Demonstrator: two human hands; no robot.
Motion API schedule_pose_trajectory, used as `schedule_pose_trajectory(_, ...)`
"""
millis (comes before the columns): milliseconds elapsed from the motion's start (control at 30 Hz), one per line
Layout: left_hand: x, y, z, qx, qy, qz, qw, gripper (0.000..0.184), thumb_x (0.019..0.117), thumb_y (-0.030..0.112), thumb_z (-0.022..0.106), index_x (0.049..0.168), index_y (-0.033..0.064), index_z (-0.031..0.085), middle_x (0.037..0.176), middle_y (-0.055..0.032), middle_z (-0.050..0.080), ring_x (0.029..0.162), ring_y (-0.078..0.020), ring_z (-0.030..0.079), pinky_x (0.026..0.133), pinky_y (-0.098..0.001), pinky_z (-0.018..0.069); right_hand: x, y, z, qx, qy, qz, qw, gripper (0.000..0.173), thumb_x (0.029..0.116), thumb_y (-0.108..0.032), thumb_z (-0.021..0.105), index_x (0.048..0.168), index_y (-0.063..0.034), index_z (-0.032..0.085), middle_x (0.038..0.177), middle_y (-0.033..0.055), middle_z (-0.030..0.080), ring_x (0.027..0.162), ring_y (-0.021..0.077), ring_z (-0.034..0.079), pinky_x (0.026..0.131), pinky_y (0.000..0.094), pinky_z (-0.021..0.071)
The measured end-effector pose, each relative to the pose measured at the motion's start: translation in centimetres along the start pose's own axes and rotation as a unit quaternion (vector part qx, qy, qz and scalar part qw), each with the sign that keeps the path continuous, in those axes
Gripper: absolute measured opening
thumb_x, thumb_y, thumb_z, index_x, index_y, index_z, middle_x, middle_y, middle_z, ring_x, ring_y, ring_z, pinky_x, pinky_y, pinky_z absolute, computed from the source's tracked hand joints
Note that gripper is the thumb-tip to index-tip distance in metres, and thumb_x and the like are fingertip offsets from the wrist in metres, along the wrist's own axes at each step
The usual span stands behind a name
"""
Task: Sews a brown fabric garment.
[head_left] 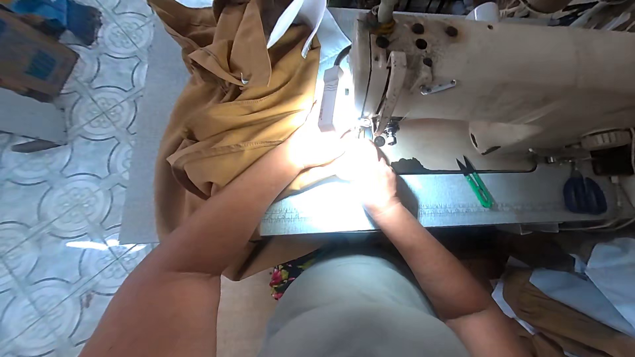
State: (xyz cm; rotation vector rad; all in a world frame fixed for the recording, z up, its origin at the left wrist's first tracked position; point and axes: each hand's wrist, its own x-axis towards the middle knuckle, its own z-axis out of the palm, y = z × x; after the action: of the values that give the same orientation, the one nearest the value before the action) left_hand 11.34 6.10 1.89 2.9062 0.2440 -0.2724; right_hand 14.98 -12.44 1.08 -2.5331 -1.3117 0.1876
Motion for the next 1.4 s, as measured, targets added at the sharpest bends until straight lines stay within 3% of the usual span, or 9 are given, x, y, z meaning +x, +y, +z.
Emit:
schedule_pose_trajectory(167, 0.0, 0.0, 0.0, 0.001, 0.061, 0.023, 0.998, 0.049, 0.1100, 0.036, 0.032, 0.125, 0.0086, 0.069, 0.127, -0.0166, 0.068, 0.131, -0.0340, 0.057, 0.122, -0.0653, 0.0148, 0.6, -0.6, -0.4, -0.004, -0.035, 0.040, 0.999, 0.049, 0.0954, -0.011, 0.064, 0.142, 0.0022, 0.057, 0.126, 0.0285, 0.064, 0.107, 0.0423, 0.067, 0.083, 0.0539, 0.0562)
schedule_pose_trajectory(267, -1.2, 0.3, -0.2, 0.038, 0.156, 0.068, 0.985, 0.039, 0.1086, 0.031, 0.041, 0.123, 0.0101, 0.071, 0.126, -0.0176, 0.069, 0.128, -0.0389, 0.059, 0.115, -0.0646, 0.0306, 0.7, -0.8, -0.7, -0.001, -0.018, 0.036, 0.999, 0.048, 0.0942, -0.007, 0.066, 0.140, 0.0022, 0.057, 0.128, 0.0280, 0.063, 0.108, 0.0426, 0.066, 0.083, 0.0545, 0.0559)
schedule_pose_trajectory(333, -3.2, 2.0, -1.0, 0.050, 0.197, 0.092, 0.975, 0.027, 0.1054, 0.021, 0.050, 0.113, 0.0068, 0.072, 0.113, -0.0178, 0.071, 0.110, -0.0381, 0.068, 0.095, -0.0584, 0.0515, 0.3, -0.6, -0.5, 0.004, 0.022, 0.022, 1.000, 0.047, 0.0968, -0.002, 0.061, 0.143, 0.0027, 0.054, 0.136, 0.0253, 0.059, 0.100, 0.0406, 0.069, 0.077, 0.0525, 0.0586)
schedule_pose_trajectory(433, -6.6, 4.8, 0.0, -0.018, 0.159, 0.083, 0.984, 0.016, 0.0974, 0.024, 0.065, 0.100, 0.0104, 0.073, 0.100, -0.0099, 0.070, 0.091, -0.0291, 0.069, 0.079, -0.0517, 0.0560, -0.3, 0.9, -0.3, 0.106, 0.117, -0.044, 0.986, 0.035, 0.0959, -0.001, 0.063, 0.131, -0.0009, 0.066, 0.136, 0.0217, 0.061, 0.088, 0.0344, 0.072, 0.071, 0.0475, 0.0606)
schedule_pose_trajectory(567, -8.3, 5.3, 3.6, -0.047, 0.214, 0.032, 0.975, 0.012, 0.0984, 0.015, 0.066, 0.102, 0.0062, 0.073, 0.091, -0.0133, 0.071, 0.083, -0.0317, 0.071, 0.070, -0.0503, 0.0579, -1.3, 3.0, -0.2, 0.200, 0.146, -0.027, 0.968, 0.021, 0.0936, -0.001, 0.062, 0.111, 0.0043, 0.071, 0.115, 0.0210, 0.068, 0.101, 0.0314, 0.070, 0.087, 0.0439, 0.0593)
schedule_pose_trajectory(833, -8.0, 4.9, 1.9, -0.259, 0.257, -0.013, 0.931, 0.012, 0.0953, 0.021, 0.072, 0.096, 0.0097, 0.076, 0.089, -0.0042, 0.074, 0.082, -0.0125, 0.069, 0.076, -0.0343, 0.0570, -0.1, 2.4, -0.2, 0.266, 0.142, 0.000, 0.953, 0.029, 0.0866, 0.000, 0.071, 0.115, 0.0028, 0.074, 0.115, 0.0205, 0.073, 0.106, 0.0336, 0.071, 0.092, 0.0505, 0.0569)
schedule_pose_trajectory(1033, -7.9, 3.7, 1.5, -0.045, 0.250, 0.094, 0.963, 0.019, 0.0938, 0.006, 0.066, 0.106, 0.0146, 0.078, 0.119, -0.0081, 0.072, 0.119, -0.0336, 0.064, 0.109, -0.0637, 0.0381, -4.4, 2.4, -2.0, 0.609, -0.085, 0.125, 0.779, 0.007, 0.0990, -0.006, 0.064, 0.100, 0.0003, 0.061, 0.062, 0.0006, 0.059, 0.048, 0.0048, 0.054, 0.047, 0.0193, 0.0479)
schedule_pose_trajectory(1200, -8.0, 4.0, 2.1, -0.006, 0.240, 0.131, 0.962, 0.019, 0.0967, 0.005, 0.062, 0.099, 0.0155, 0.078, 0.114, -0.0045, 0.074, 0.122, -0.0307, 0.063, 0.106, -0.0685, 0.0357, -4.5, 2.3, -2.7, 0.308, 0.075, 0.090, 0.944, 0.025, 0.1009, -0.012, 0.061, 0.121, 0.0019, 0.061, 0.098, 0.0113, 0.068, 0.079, 0.0167, 0.067, 0.073, 0.0337, 0.0586)
schedule_pose_trajectory(1400, -8.3, 4.8, 2.8, -0.004, 0.284, 0.091, 0.955, 0.017, 0.0975, 0.003, 0.060, 0.099, 0.0097, 0.076, 0.103, -0.0081, 0.075, 0.114, -0.0310, 0.067, 0.107, -0.0623, 0.0380, -1.9, -0.1, -1.3, 0.227, 0.097, 0.055, 0.968, 0.022, 0.0954, -0.015, 0.069, 0.106, 0.0045, 0.067, 0.098, 0.0199, 0.069, 0.083, 0.0298, 0.070, 0.075, 0.0454, 0.0593)
